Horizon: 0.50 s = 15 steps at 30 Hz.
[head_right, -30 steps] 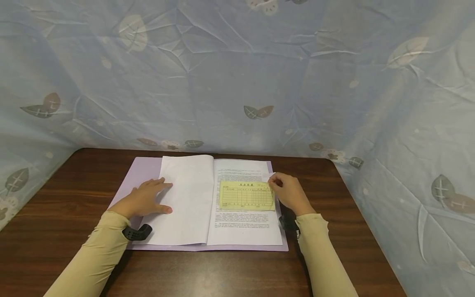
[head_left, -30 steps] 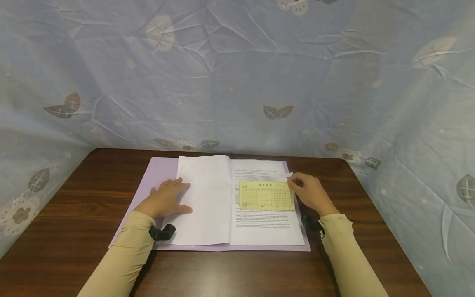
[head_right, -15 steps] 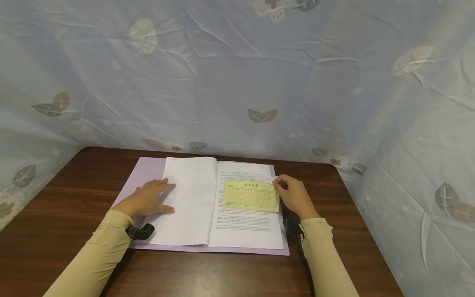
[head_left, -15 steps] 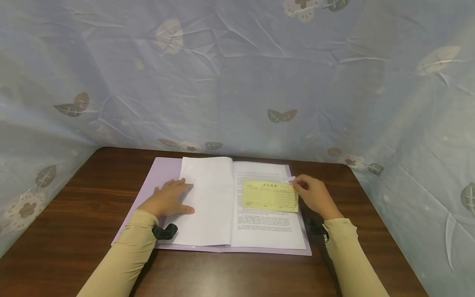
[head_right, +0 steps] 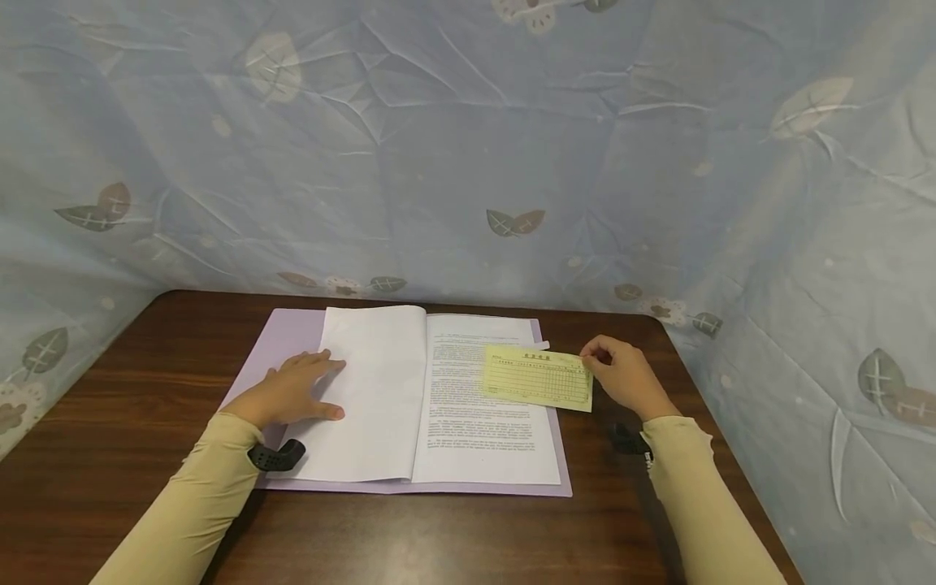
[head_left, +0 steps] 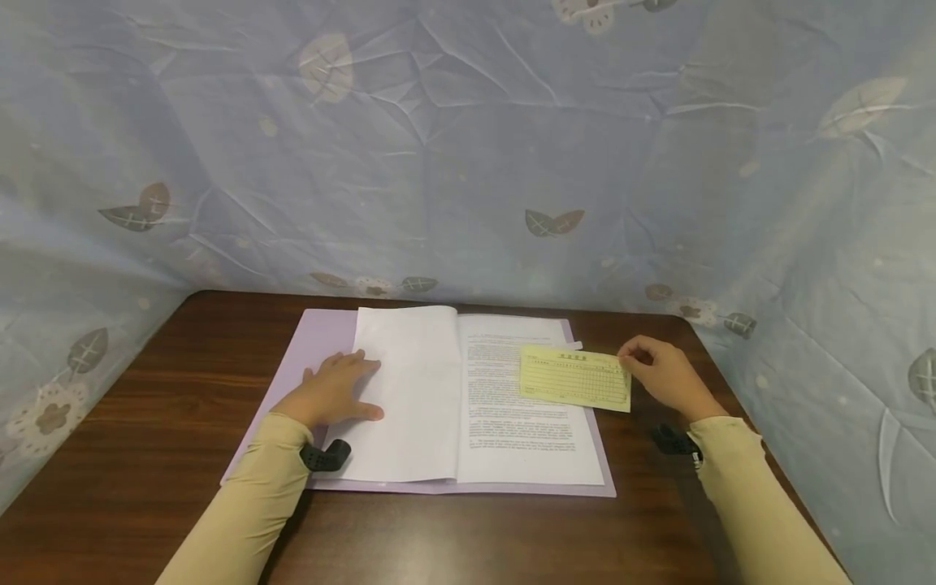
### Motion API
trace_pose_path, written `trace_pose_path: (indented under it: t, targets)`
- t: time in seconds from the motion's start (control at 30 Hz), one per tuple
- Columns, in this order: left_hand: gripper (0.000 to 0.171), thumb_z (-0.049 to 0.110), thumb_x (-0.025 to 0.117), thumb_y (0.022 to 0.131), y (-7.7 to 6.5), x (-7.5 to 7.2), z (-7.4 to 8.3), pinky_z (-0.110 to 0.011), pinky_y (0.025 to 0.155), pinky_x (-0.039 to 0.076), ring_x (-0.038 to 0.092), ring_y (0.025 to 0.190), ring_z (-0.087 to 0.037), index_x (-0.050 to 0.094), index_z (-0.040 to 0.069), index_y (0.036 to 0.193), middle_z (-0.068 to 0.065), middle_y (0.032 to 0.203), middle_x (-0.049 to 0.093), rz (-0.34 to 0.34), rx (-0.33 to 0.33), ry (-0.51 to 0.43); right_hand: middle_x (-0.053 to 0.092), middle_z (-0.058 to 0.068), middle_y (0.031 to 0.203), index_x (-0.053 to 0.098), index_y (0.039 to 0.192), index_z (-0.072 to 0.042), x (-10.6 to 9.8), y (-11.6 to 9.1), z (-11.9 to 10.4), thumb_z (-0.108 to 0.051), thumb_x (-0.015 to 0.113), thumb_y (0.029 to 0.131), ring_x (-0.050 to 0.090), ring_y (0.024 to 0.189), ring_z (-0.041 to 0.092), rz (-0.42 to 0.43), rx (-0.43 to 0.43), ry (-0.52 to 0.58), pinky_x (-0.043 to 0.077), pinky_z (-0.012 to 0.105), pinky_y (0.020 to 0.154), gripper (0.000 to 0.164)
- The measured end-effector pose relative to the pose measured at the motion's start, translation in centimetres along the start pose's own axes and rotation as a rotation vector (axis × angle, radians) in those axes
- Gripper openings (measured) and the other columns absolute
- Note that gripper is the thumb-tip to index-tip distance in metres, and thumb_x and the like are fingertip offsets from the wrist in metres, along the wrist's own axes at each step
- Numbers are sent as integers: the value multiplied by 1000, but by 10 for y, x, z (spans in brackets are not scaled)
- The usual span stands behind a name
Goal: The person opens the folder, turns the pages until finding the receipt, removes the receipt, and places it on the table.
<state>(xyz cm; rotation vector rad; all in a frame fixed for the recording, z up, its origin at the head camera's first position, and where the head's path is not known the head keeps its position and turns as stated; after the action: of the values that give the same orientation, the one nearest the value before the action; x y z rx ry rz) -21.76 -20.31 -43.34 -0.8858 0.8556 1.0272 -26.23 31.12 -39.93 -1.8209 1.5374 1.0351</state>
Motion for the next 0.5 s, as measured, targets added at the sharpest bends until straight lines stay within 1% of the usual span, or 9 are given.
trace_pose_path:
  t: [0.2, 0.3, 0.4, 0.5]
  targets:
    - [96, 60, 79, 82, 2, 0, 0, -86, 106, 13, 18, 150, -56, 44, 9, 156, -27, 165, 27, -10, -1, 11, 68, 8, 103, 69, 112, -12, -18, -6, 22, -27, 60, 106, 58, 85, 23, -72, -43, -16, 48, 38, 73, 18]
    - [97, 61, 79, 82, 3, 1, -1, -86, 106, 12, 17, 150, -56, 44, 10, 157, -26, 166, 26, -17, -6, 15, 68, 6, 102, 69, 110, -13, -23, -7, 35, -27, 60, 106, 58, 85, 21, -87, -71, -30, 48, 37, 72, 17]
    - [98, 63, 78, 81, 3, 2, -2, -87, 105, 13, 18, 150, -57, 44, 10, 157, -27, 165, 27, -17, -4, 22, 68, 6, 101, 69, 108, -11, -29, -10, 43, -23, 61, 106, 58, 85, 19, -99, -86, -34, 49, 33, 72, 15]
    - [98, 63, 79, 81, 4, 2, -2, -88, 105, 13, 19, 149, -57, 45, 9, 156, -27, 165, 27, -15, -1, 24, 68, 8, 102, 68, 106, -8, -35, -14, 46, -19, 60, 106, 58, 86, 20, -120, -73, -33, 48, 33, 72, 14]
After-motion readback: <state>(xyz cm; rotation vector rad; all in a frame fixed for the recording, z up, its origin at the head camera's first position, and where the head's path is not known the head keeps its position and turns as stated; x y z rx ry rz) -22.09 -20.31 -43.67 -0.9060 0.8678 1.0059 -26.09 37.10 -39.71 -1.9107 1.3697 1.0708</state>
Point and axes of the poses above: each hand's wrist, its own y-axis towards the middle knuckle, its own x-axis out of the palm, z = x × y, the point moved 3 cm from there along y, towards the middle knuckle
